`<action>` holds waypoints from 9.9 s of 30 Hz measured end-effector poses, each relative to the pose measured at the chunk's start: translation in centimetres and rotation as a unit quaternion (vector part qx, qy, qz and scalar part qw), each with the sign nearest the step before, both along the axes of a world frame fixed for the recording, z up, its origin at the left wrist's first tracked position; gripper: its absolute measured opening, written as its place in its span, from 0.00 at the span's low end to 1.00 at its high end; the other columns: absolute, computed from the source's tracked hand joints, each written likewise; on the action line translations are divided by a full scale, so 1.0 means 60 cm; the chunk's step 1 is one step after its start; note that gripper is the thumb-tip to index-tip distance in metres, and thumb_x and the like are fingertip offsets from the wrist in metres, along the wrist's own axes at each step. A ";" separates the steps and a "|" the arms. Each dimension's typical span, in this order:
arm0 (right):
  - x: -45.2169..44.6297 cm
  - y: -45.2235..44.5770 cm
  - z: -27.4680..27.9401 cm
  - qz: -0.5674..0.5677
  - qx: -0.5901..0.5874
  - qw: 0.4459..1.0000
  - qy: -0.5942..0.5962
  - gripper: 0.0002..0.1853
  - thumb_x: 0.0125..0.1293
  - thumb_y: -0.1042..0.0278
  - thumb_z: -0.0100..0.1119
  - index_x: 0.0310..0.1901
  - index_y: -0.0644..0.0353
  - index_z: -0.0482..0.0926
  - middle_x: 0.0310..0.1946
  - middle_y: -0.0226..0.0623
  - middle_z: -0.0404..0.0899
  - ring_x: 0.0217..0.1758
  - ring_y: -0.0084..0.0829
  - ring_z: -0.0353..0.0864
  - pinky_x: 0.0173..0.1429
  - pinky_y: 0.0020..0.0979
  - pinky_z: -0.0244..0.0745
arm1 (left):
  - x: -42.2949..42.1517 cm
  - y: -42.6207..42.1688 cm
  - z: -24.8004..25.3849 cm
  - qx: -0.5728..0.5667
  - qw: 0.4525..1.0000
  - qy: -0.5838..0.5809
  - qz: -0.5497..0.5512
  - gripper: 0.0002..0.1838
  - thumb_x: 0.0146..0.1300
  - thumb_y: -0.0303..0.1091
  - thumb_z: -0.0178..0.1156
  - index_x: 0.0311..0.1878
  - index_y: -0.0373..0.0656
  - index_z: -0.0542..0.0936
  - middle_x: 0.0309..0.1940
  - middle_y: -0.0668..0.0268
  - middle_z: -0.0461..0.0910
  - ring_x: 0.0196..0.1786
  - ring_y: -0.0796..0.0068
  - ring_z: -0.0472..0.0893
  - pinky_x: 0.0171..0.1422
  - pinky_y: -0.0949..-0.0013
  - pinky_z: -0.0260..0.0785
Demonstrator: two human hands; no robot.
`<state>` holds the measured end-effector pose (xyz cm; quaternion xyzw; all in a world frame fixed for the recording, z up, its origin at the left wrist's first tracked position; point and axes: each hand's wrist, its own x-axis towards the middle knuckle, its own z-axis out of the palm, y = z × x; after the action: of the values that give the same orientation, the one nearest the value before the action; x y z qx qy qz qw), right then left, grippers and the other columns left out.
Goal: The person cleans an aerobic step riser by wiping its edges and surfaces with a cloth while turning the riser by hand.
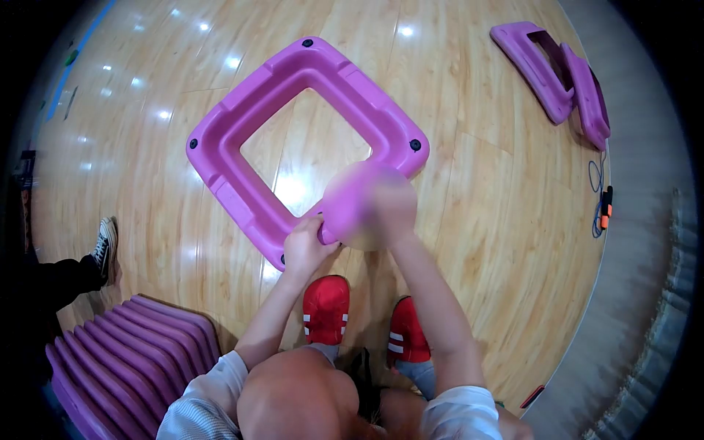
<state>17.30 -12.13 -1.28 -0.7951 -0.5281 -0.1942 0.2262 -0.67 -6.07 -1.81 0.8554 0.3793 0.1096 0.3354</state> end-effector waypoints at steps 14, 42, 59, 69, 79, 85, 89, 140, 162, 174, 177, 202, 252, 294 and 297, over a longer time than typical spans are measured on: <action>-0.017 -0.013 -0.017 0.069 -0.099 0.990 -0.071 0.07 0.47 0.68 0.55 0.20 0.51 0.67 0.16 0.28 0.68 0.22 0.28 0.72 0.29 0.32 0.65 | -0.005 -0.003 0.003 0.009 1.000 0.019 -0.007 0.33 0.39 0.42 0.72 0.51 0.37 0.76 0.44 0.56 0.79 0.47 0.56 0.79 0.49 0.63 0.73; -0.081 -0.083 -0.008 0.021 -0.050 0.994 0.096 0.11 0.48 0.66 0.63 0.18 0.52 0.68 0.13 0.30 0.70 0.19 0.30 0.73 0.26 0.33 0.65 | -0.042 0.025 0.001 0.104 0.967 -0.027 -0.232 0.34 0.25 0.53 0.75 0.39 0.43 0.79 0.35 0.67 0.77 0.46 0.63 0.75 0.66 0.52 0.57; -0.061 -0.076 -0.006 0.107 -0.006 0.992 0.074 0.07 0.47 0.69 0.59 0.19 0.54 0.70 0.16 0.34 0.70 0.21 0.36 0.72 0.26 0.37 0.65 | -0.020 0.017 0.002 0.072 0.980 -0.035 -0.181 0.34 0.22 0.49 0.77 0.38 0.44 0.80 0.35 0.62 0.78 0.47 0.57 0.74 0.66 0.52 0.56; -0.029 -0.084 -0.009 0.064 -0.069 0.995 0.042 0.08 0.47 0.67 0.59 0.18 0.53 0.69 0.15 0.32 0.72 0.21 0.32 0.74 0.27 0.34 0.66 | -0.020 0.017 0.002 0.073 0.981 -0.037 -0.175 0.33 0.23 0.50 0.77 0.38 0.45 0.79 0.34 0.62 0.78 0.46 0.57 0.74 0.65 0.52 0.56; -0.040 -0.053 -0.003 0.023 -0.078 0.992 0.092 0.07 0.45 0.65 0.60 0.22 0.54 0.72 0.16 0.33 0.73 0.23 0.33 0.75 0.30 0.33 0.68 | -0.005 0.013 0.002 0.063 0.985 -0.040 -0.158 0.33 0.23 0.51 0.76 0.37 0.43 0.79 0.35 0.61 0.78 0.46 0.56 0.74 0.64 0.52 0.57; -0.040 -0.058 0.003 0.158 -0.092 0.983 0.000 0.09 0.45 0.64 0.61 0.21 0.53 0.70 0.16 0.29 0.73 0.22 0.30 0.75 0.30 0.33 0.67 | -0.007 0.013 0.002 0.067 0.985 -0.018 -0.158 0.33 0.24 0.49 0.77 0.38 0.42 0.80 0.37 0.61 0.79 0.48 0.60 0.74 0.66 0.53 0.56; -0.007 -0.040 0.002 0.049 -0.087 0.995 0.027 0.08 0.44 0.65 0.61 0.21 0.52 0.69 0.15 0.29 0.71 0.22 0.29 0.74 0.29 0.31 0.65 | 0.000 0.011 0.003 0.064 0.987 -0.018 -0.148 0.34 0.24 0.48 0.77 0.39 0.42 0.80 0.37 0.61 0.79 0.48 0.60 0.74 0.67 0.53 0.56; -0.031 -0.056 0.124 -0.106 0.007 0.986 0.131 0.07 0.51 0.66 0.61 0.22 0.54 0.73 0.14 0.34 0.71 0.21 0.36 0.74 0.26 0.39 0.65 | -0.012 0.064 0.082 0.117 0.978 0.069 -0.159 0.35 0.42 0.50 0.70 0.56 0.51 0.75 0.54 0.68 0.74 0.62 0.62 0.67 0.69 0.33 0.38; -0.132 -0.068 0.006 0.143 -0.046 0.988 0.033 0.09 0.44 0.64 0.61 0.20 0.51 0.68 0.17 0.28 0.66 0.22 0.27 0.70 0.27 0.31 0.62 | -0.044 0.078 0.043 0.133 0.978 -0.014 -0.160 0.22 0.43 0.21 0.56 0.46 0.45 0.79 0.46 0.66 0.77 0.54 0.63 0.72 0.67 0.48 0.55; 0.110 -0.173 0.023 -0.342 0.098 0.925 0.137 0.09 0.57 0.64 0.58 0.23 0.56 0.73 0.19 0.40 0.76 0.24 0.43 0.75 0.28 0.43 0.67 | 0.049 0.050 0.042 0.249 0.930 0.072 -0.259 0.40 0.45 0.30 0.64 0.65 0.52 0.64 0.64 0.61 0.62 0.65 0.57 0.62 0.70 0.40 0.46; 0.113 -0.226 0.007 -0.405 0.074 0.902 0.129 0.09 0.58 0.62 0.57 0.25 0.56 0.74 0.22 0.41 0.78 0.27 0.45 0.77 0.30 0.43 0.68 | 0.095 0.057 0.022 0.277 0.923 0.087 -0.252 0.45 0.39 0.41 0.72 0.65 0.51 0.64 0.63 0.60 0.63 0.65 0.57 0.62 0.70 0.40 0.46; 0.024 -0.059 0.133 -0.061 0.080 0.934 0.344 0.40 0.51 0.64 0.66 0.65 0.66 0.59 0.63 0.48 0.63 0.66 0.48 0.61 0.67 0.41 0.58 | 0.276 0.021 0.240 -0.349 0.853 -0.385 0.046 0.31 0.50 0.34 0.69 0.55 0.36 0.67 0.48 0.58 0.73 0.54 0.71 0.71 0.53 0.68 0.68; 0.178 -0.295 0.045 0.182 -0.489 0.850 0.078 0.42 0.46 0.47 0.68 0.63 0.47 0.63 0.61 0.40 0.65 0.64 0.47 0.62 0.64 0.59 0.56 | 0.257 0.130 -0.018 0.263 0.940 0.178 -0.122 0.34 0.60 0.35 0.56 0.69 0.42 0.57 0.71 0.52 0.50 0.72 0.51 0.52 0.70 0.44 0.50; 1.094 -0.341 0.100 -0.372 -0.232 0.858 0.269 0.19 0.57 0.48 0.58 0.39 0.56 0.78 0.29 0.42 0.82 0.36 0.43 0.82 0.42 0.41 0.76 | 1.367 0.016 0.029 0.236 0.891 0.111 -0.372 0.33 0.49 0.48 0.67 0.58 0.48 0.70 0.60 0.61 0.67 0.67 0.59 0.61 0.72 0.47 0.49; 1.133 -0.378 0.016 -0.364 -0.025 0.623 0.692 0.28 0.60 0.40 0.53 0.44 0.61 0.78 0.39 0.39 0.82 0.42 0.36 0.82 0.49 0.38 0.75 | 1.386 0.015 0.030 0.226 0.890 0.129 -0.374 0.31 0.45 0.48 0.69 0.52 0.46 0.73 0.52 0.61 0.71 0.63 0.60 0.65 0.72 0.50 0.50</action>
<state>85.29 -34.82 -0.32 -0.8279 0.1117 0.3599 0.4155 82.48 -5.14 0.00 0.9932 0.0367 -0.0527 0.0974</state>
